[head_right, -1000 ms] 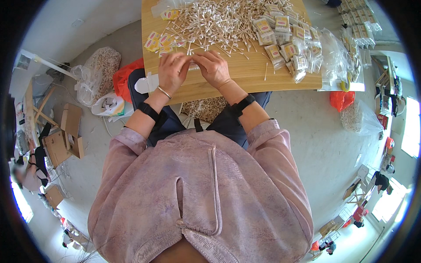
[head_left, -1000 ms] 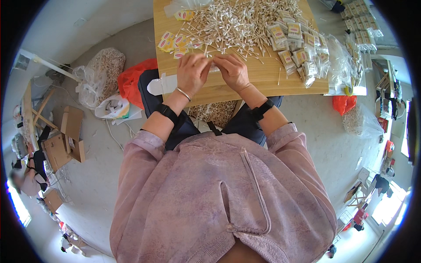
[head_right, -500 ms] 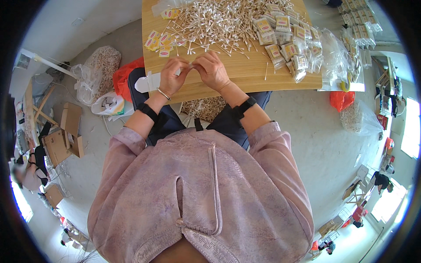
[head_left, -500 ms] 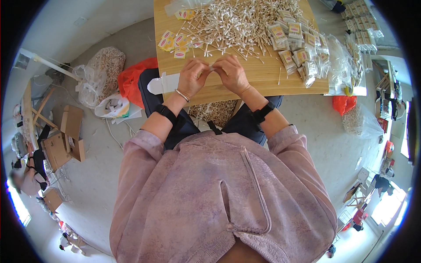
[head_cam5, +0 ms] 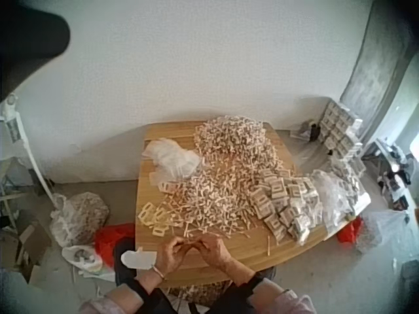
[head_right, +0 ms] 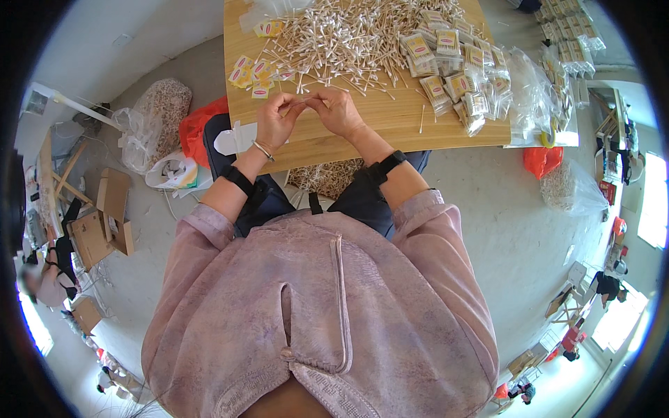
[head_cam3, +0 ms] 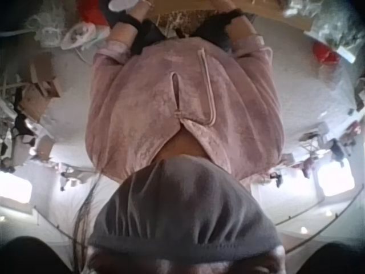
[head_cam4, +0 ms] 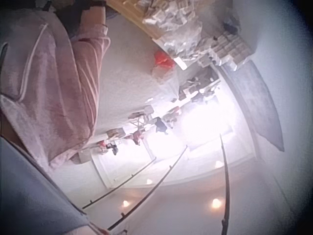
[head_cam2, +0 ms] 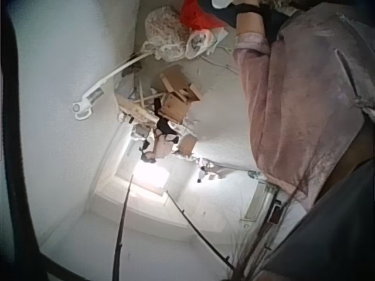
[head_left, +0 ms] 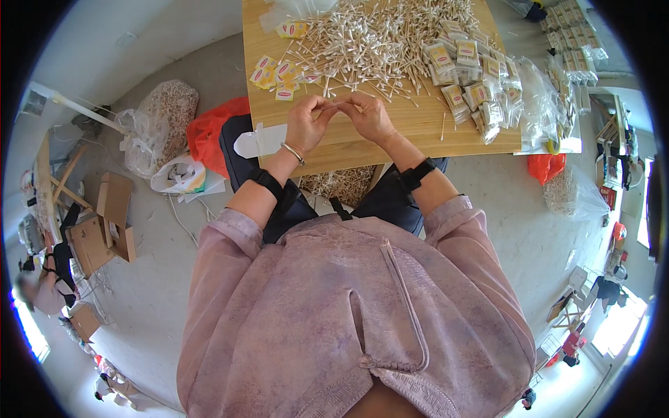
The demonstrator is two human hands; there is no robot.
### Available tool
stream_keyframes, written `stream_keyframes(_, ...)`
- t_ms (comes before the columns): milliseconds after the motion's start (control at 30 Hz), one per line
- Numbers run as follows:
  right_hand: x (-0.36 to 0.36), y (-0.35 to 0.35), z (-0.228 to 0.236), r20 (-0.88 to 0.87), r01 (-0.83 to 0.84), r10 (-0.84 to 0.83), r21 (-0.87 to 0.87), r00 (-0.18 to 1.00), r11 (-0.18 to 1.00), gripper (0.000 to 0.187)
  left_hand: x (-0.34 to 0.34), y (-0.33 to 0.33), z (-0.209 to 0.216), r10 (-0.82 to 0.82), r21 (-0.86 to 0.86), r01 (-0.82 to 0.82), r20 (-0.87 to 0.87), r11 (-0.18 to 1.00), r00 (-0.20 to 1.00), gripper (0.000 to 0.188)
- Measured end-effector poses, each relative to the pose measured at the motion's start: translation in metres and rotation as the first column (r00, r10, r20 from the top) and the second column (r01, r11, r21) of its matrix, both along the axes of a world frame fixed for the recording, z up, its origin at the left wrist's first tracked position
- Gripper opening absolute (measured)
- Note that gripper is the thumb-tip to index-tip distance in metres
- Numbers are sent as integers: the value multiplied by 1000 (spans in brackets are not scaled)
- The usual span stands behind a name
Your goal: The recorder is manually grouping cotton swabs and placing them into clear plastic packaging.
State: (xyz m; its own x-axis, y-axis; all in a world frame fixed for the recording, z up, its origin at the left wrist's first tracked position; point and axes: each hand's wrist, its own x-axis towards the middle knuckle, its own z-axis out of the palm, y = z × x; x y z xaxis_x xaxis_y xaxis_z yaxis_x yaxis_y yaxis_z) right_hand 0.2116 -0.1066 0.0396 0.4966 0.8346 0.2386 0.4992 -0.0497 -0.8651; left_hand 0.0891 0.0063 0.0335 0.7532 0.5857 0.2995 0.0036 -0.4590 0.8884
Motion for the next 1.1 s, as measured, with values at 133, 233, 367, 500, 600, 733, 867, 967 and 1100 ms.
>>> stream_keyframes(133,-2,3,5,-132,47,-59,-92,989,995,12,5,0,-1,32,-94,-25,74,995,997,14)
stream_keyframes(233,-2,1,3,-205,57,-63,-36,977,998,14,4,2,4,11,61,-13,32,998,999,15)
stream_keyframes(367,0,-1,-8,-124,62,-63,-6,990,998,14,1,1,-4,3,45,-3,-13,999,1000,15)
stream_keyframes(500,2,-1,-8,-188,46,-73,-142,979,989,14,2,4,-4,-91,-106,78,-128,991,988,15)
stream_keyframes(600,3,1,-8,-250,49,-77,-119,965,992,15,3,6,-4,-132,-206,109,-99,973,986,16)
stream_keyframes(733,10,4,-11,-369,11,-81,-187,926,982,16,4,13,-10,-174,-278,157,-40,948,984,15)
stream_keyframes(867,10,2,-15,-439,12,-65,-122,896,992,16,3,18,-14,-208,-251,169,-137,953,968,15)
stream_keyframes(967,7,0,-11,-415,-1,-50,-120,908,993,16,1,15,-12,-216,-309,167,-134,936,967,14)
stream_keyframes(1100,7,-2,-13,-443,-4,-56,-134,895,991,16,3,8,-8,-207,-523,175,-4,834,978,15)
